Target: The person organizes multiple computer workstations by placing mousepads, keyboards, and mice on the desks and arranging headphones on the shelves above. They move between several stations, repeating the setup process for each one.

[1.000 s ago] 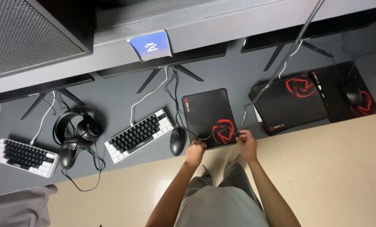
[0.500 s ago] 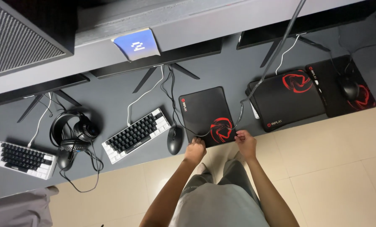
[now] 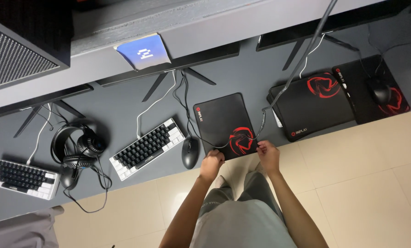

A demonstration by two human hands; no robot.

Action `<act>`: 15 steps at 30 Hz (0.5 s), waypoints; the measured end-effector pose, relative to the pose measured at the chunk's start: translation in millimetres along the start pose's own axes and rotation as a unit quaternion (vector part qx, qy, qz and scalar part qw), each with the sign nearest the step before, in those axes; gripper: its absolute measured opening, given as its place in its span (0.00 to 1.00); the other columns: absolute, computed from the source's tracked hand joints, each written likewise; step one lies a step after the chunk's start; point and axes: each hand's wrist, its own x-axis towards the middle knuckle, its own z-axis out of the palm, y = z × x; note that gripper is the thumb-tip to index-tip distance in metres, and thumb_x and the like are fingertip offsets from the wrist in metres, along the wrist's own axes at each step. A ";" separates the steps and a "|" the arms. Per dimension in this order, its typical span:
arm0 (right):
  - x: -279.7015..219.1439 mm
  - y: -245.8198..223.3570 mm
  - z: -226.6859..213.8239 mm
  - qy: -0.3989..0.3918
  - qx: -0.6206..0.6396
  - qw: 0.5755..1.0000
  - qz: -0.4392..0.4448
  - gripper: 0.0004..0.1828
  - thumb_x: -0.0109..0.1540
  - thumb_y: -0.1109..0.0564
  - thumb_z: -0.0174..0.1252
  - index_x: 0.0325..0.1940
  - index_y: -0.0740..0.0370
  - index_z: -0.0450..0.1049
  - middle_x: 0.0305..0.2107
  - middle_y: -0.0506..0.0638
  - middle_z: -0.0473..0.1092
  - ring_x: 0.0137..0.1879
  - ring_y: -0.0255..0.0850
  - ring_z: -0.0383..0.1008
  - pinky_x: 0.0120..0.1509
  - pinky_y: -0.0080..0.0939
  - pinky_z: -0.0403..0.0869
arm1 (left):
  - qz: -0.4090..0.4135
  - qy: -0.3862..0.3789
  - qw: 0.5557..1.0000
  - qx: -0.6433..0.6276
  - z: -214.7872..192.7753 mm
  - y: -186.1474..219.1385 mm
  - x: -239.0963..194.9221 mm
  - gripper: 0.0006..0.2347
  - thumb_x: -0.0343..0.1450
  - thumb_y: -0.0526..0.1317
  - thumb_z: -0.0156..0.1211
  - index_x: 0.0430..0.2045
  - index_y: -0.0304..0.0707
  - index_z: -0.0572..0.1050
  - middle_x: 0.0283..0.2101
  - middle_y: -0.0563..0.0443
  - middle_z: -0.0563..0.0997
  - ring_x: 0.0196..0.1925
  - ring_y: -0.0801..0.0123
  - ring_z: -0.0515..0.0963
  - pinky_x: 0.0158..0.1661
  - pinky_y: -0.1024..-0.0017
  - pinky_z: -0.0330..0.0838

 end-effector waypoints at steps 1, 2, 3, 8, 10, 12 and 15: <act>1.1 -0.6 1.1 0.000 0.000 1.000 0.001 0.12 0.56 0.67 0.66 0.43 0.64 0.77 0.30 0.52 0.76 0.33 0.38 0.78 0.39 0.37 0.78 | 0.000 -0.001 1.000 0.000 -2.7 -0.1 2.2 0.06 0.63 0.36 0.70 0.26 0.43 0.76 0.37 0.52 0.77 0.48 0.59 0.77 0.45 0.61 0.75; 0.8 -0.4 0.6 0.002 -0.008 1.000 0.000 0.11 0.56 0.67 0.66 0.43 0.64 0.77 0.30 0.52 0.76 0.33 0.39 0.78 0.39 0.37 0.77 | -0.017 -0.009 1.000 -0.020 -4.2 1.2 3.0 0.06 0.62 0.36 0.70 0.25 0.42 0.77 0.36 0.53 0.78 0.48 0.59 0.77 0.44 0.61 0.75; 0.4 -0.2 0.2 0.004 -0.016 1.000 -0.001 0.11 0.56 0.67 0.66 0.42 0.64 0.77 0.30 0.52 0.76 0.32 0.39 0.78 0.39 0.37 0.77 | -0.033 -0.018 0.999 -0.039 -5.7 2.5 3.7 0.06 0.61 0.35 0.71 0.24 0.42 0.77 0.36 0.53 0.78 0.47 0.58 0.77 0.44 0.61 0.75; 7.0 5.4 1.4 -0.010 -0.031 0.999 -0.007 0.12 0.56 0.68 0.67 0.42 0.64 0.76 0.29 0.53 0.76 0.32 0.40 0.78 0.39 0.39 0.77 | -0.030 -0.012 0.998 -0.046 -6.2 0.7 4.8 0.06 0.61 0.36 0.72 0.24 0.42 0.78 0.35 0.53 0.79 0.46 0.58 0.78 0.43 0.62 0.75; 10.1 12.2 1.7 -0.023 -0.037 0.999 -0.009 0.12 0.56 0.67 0.67 0.41 0.64 0.75 0.28 0.53 0.75 0.31 0.41 0.78 0.38 0.39 0.77 | -0.027 -0.011 0.999 -0.040 -6.6 0.8 4.9 0.06 0.60 0.36 0.72 0.24 0.42 0.78 0.35 0.54 0.79 0.46 0.58 0.78 0.43 0.62 0.75; 13.4 16.7 3.5 -0.053 -0.024 0.998 -0.007 0.12 0.55 0.67 0.66 0.41 0.63 0.74 0.27 0.52 0.76 0.31 0.41 0.79 0.38 0.40 0.77 | -0.023 -0.011 0.999 -0.039 -8.8 0.1 5.0 0.07 0.60 0.36 0.72 0.24 0.42 0.77 0.34 0.54 0.78 0.46 0.58 0.78 0.43 0.62 0.75; 12.7 8.7 1.2 -0.058 -0.039 0.998 0.008 0.12 0.55 0.66 0.66 0.41 0.62 0.73 0.27 0.53 0.76 0.32 0.43 0.80 0.39 0.43 0.77 | -0.023 -0.014 0.999 -0.036 -6.2 -1.7 3.9 0.06 0.61 0.36 0.72 0.23 0.42 0.77 0.33 0.54 0.78 0.45 0.59 0.78 0.42 0.62 0.75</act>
